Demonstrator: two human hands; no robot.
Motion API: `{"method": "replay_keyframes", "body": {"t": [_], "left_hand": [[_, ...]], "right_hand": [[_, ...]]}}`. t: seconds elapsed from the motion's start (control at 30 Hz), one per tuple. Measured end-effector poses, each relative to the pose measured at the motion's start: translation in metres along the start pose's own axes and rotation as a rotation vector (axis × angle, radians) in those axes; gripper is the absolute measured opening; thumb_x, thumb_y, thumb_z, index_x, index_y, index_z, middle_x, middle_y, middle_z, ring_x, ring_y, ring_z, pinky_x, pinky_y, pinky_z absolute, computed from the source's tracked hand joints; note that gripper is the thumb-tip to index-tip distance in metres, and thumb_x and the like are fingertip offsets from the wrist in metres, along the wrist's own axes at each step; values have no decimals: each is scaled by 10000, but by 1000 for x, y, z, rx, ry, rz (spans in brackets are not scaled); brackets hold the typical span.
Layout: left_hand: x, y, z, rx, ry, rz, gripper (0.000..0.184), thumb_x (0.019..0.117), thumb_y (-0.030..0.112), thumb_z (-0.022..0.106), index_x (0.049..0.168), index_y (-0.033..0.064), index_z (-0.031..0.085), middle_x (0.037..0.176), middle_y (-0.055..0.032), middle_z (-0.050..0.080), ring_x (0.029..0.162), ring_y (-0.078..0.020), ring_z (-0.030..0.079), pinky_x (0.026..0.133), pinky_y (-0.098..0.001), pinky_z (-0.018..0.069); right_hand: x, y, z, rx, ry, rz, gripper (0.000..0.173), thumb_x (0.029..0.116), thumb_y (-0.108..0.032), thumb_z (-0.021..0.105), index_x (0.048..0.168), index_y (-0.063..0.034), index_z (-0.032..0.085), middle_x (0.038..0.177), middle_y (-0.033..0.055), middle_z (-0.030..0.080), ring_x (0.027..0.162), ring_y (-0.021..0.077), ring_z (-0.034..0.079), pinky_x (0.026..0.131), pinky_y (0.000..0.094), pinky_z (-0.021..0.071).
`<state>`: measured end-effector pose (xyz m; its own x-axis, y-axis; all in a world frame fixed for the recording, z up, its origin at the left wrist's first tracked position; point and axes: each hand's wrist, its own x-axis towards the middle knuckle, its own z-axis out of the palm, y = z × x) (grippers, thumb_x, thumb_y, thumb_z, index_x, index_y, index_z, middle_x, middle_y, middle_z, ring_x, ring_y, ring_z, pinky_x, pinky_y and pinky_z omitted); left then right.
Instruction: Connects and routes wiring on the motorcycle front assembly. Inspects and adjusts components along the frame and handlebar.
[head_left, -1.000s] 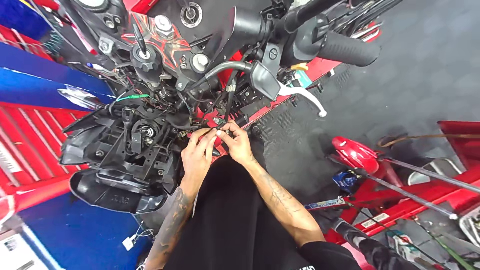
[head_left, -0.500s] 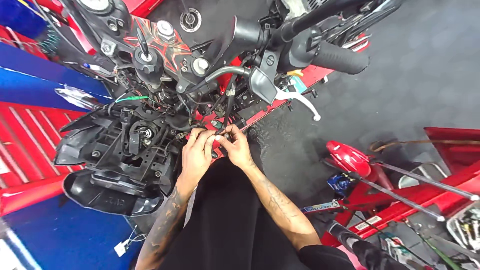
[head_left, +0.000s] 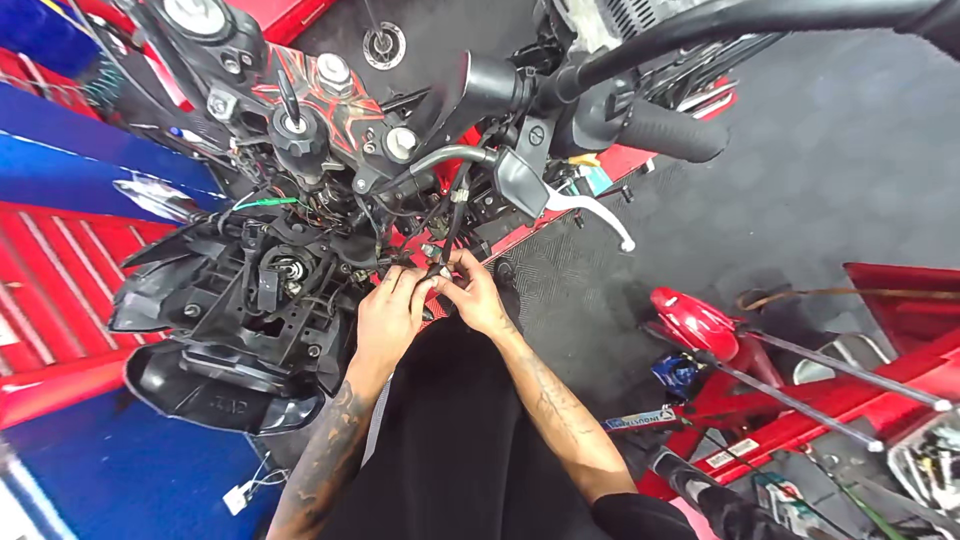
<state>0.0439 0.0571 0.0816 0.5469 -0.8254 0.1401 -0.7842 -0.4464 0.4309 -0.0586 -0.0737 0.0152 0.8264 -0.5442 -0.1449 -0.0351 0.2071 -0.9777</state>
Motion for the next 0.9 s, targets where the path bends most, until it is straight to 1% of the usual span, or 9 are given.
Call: {"method": "replay_keyframes", "body": {"t": [0.1, 0.23, 0.3, 0.37, 0.47, 0.53, 0.63, 0.77, 0.9], "left_hand": [[-9, -3, 5, -111, 94, -77, 241, 1011, 254, 652, 1127, 62, 739, 1031, -104, 736, 805, -153, 696, 744, -292, 588], [-14, -11, 3, -221, 139, -124, 206, 1028, 207, 625, 1128, 71, 742, 1074, -93, 731, 894, -128, 712, 815, -275, 603], [-14, -10, 2, -216, 126, -137, 229, 1051, 209, 579, 1162, 90, 740, 1107, -98, 724, 910, -153, 720, 808, -309, 615], [-13, -8, 1, -193, 123, -143, 244, 1063, 206, 548, 1168, 87, 733, 1076, -109, 731, 878, -190, 728, 768, -355, 618], [-14, -8, 0, -258, 126, -160, 233, 1056, 170, 538, 1155, 53, 714, 998, -96, 740, 786, -165, 715, 720, -340, 614], [-15, -9, 1, -378, 122, -229, 209, 1038, 167, 579, 1159, 21, 668, 964, -67, 740, 750, -113, 705, 705, -297, 616], [-13, -9, -2, -478, 99, -300, 283, 1017, 182, 629, 1237, 9, 583, 1005, -46, 749, 777, -92, 722, 706, -284, 625], [-11, -9, -9, -490, 40, -349, 295, 1010, 220, 652, 1235, 38, 592, 1012, -18, 753, 777, -79, 724, 704, -276, 629], [-5, -7, -17, -447, -63, -416, 294, 1011, 254, 653, 1245, 78, 632, 1010, 14, 768, 759, -56, 732, 694, -257, 633]], "right_hand": [[17, 1, -3, -26, -75, -12, 315, 939, -119, 724, 1230, -22, 652, 1126, 93, 720, 925, 165, 711, 812, 349, 623], [39, -7, -5, -66, -209, -104, 313, 913, -42, 731, 1223, -30, 694, 1218, 72, 715, 1039, 145, 699, 910, 350, 600], [44, -9, -7, -75, -243, -159, 309, 910, -17, 715, 1219, -27, 704, 1255, 81, 700, 1117, 161, 681, 963, 370, 588], [44, -8, -8, -87, -251, -199, 305, 911, -22, 710, 1216, -23, 714, 1283, 103, 684, 1173, 189, 658, 1002, 388, 567], [39, -7, -2, -75, -222, -221, 310, 911, -16, 704, 1222, -9, 716, 1307, 132, 669, 1199, 211, 641, 1018, 389, 556], [35, -9, 3, -50, -187, -216, 326, 903, 8, 702, 1228, 21, 696, 1297, 147, 666, 1167, 204, 654, 997, 370, 566], [35, -12, 6, 14, -138, -158, 425, 864, 55, 717, 1273, 67, 603, 1251, 164, 679, 1099, 219, 687, 952, 383, 597], [34, -9, 6, -3, -54, -109, 453, 807, 16, 794, 1214, 47, 596, 1156, 150, 680, 1001, 211, 696, 866, 374, 619], [25, -19, 12, -122, 68, -18, 312, 818, -22, 795, 1082, 11, 632, 939, 100, 720, 695, 157, 698, 612, 319, 626]]}}
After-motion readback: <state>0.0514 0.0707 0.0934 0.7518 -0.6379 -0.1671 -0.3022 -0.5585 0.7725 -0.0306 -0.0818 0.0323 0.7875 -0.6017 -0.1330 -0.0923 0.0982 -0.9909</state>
